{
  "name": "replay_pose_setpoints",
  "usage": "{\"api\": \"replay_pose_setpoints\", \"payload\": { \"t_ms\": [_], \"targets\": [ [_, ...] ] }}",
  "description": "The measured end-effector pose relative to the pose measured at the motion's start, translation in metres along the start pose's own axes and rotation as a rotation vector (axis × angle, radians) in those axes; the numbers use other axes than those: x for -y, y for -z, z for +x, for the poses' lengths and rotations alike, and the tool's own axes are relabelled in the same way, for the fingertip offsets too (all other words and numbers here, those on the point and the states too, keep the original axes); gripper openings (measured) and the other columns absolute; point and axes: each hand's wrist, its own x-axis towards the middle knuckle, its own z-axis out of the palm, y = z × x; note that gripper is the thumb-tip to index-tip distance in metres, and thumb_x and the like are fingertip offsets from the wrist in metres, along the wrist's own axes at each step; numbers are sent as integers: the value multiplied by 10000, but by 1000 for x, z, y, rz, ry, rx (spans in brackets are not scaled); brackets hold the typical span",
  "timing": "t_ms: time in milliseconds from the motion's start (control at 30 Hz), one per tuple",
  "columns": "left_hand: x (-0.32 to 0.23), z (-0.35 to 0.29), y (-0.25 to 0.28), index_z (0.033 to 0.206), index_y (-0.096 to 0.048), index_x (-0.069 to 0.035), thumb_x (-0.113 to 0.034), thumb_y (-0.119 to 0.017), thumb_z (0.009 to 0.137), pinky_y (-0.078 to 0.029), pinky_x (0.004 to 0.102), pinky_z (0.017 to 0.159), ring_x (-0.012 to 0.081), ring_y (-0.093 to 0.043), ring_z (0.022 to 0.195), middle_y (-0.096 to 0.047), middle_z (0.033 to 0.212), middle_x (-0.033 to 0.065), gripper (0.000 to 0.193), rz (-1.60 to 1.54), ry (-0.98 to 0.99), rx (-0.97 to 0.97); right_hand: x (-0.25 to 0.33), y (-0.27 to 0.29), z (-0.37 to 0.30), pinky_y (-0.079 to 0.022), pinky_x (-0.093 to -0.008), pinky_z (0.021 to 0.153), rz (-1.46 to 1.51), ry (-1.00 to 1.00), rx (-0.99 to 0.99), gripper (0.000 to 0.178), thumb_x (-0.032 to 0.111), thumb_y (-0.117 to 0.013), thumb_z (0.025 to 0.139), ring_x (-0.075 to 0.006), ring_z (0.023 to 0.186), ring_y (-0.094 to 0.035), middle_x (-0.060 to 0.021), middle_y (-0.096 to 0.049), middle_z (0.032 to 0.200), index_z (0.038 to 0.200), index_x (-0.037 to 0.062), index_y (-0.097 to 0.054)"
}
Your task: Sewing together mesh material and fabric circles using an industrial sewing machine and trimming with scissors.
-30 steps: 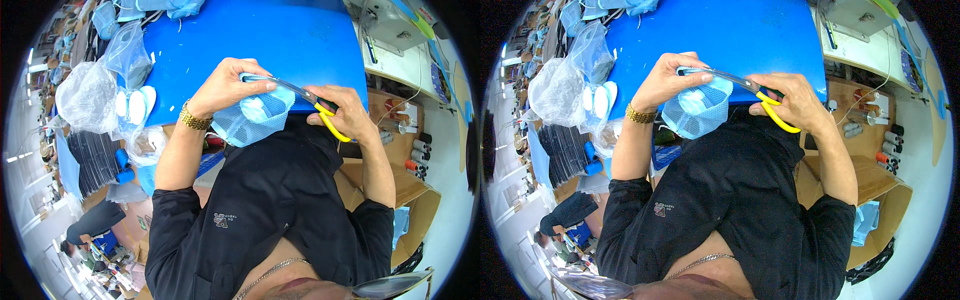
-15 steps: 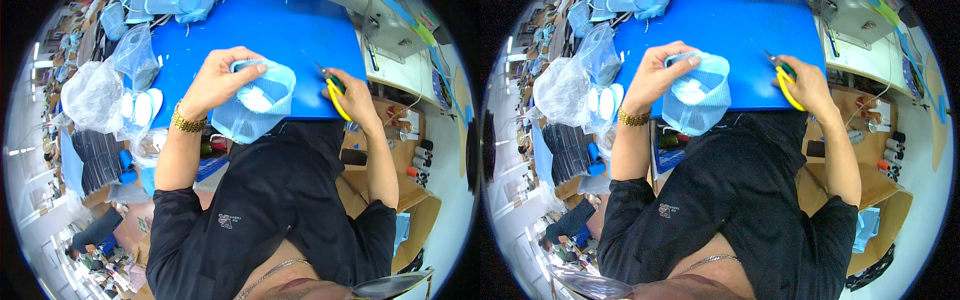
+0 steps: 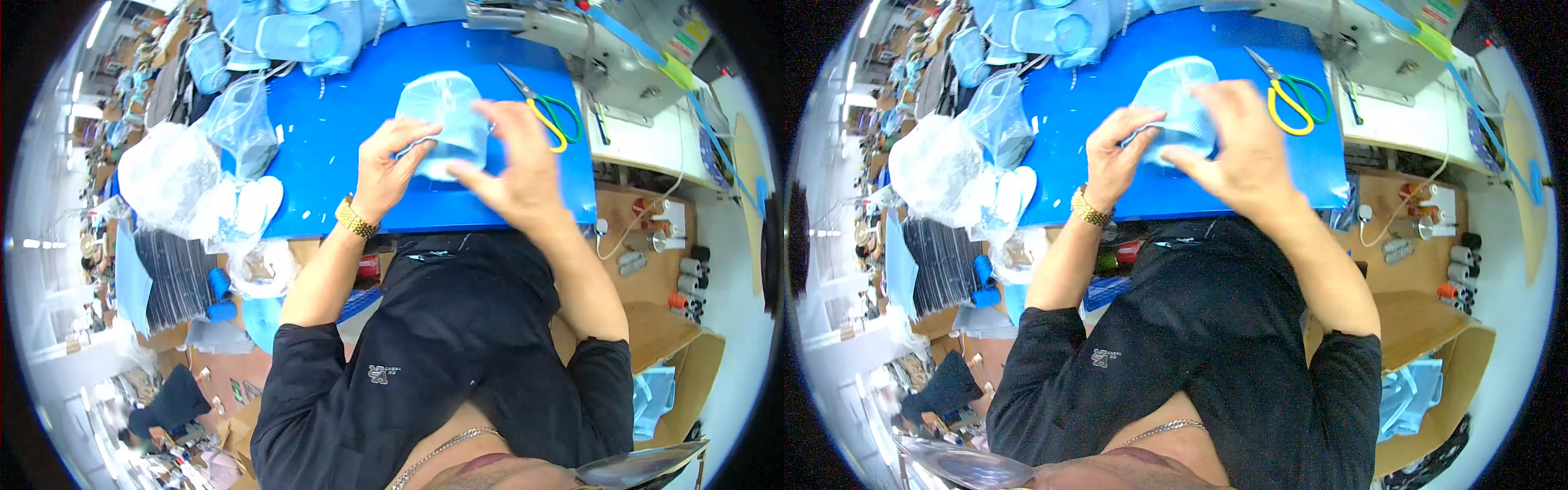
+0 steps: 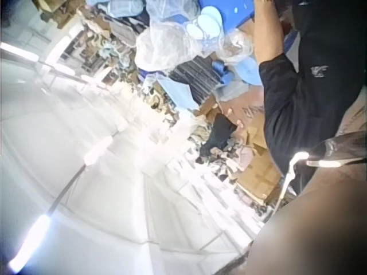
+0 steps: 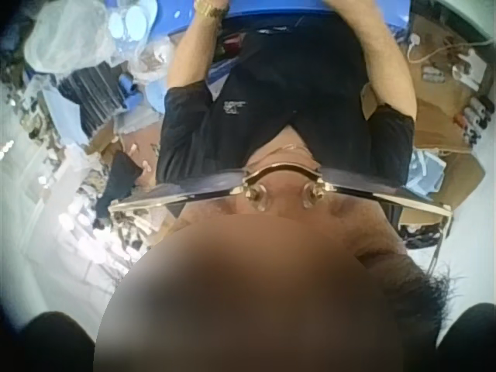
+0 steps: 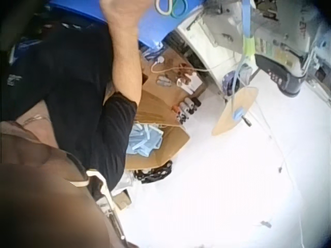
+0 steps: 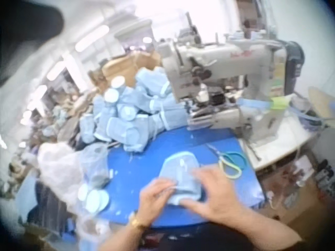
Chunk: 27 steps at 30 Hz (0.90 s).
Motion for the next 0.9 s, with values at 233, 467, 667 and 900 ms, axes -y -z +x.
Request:
{"api": "replay_pose_setpoints", "payload": {
  "t_ms": [233, 467, 667, 900],
  "targets": [
    [34, -44, -20, 988, -716, -120, 14, -674, 712, -488, 384, 912, 274, -622, 1020, -701, 980, 58, 310, 298, -33, 234, -67, -29, -57, -476, -386, 793, -81, 39, 322, 352, -34, -646, 667, -306, 913, -563, -111, -591, 945, 1007, 56, -651],
    [47, -36, -16, 976, -737, -97, -167, -702, 822, -510, 338, 808, 235, -633, 951, -705, 948, 95, 172, 150, 186, 312, -75, -24, -52, -520, -388, 693, 45, -165, 357, 191, 180, -650, 863, -320, 774, -664, -154, -687, 858, 954, 17, -686],
    [43, -41, -24, 931, -723, -71, -204, -692, 845, -489, 315, 671, 197, -618, 740, -679, 794, 86, 162, 83, 406, 131, -65, -33, -44, -518, -397, 697, 34, -247, 375, 191, 190, -631, 874, -325, 798, -667, -157, -690, 887, 989, 49, -689],
    [38, -40, -12, 975, -712, -59, -164, -676, 868, -493, 314, 833, 192, -644, 887, -704, 967, 79, 154, -14, 333, -143, -66, -21, -54, -518, -320, 760, -41, -409, 326, 201, 142, -641, 882, -245, 845, -693, -170, -704, 921, 1029, 14, -690]
  ]
}}
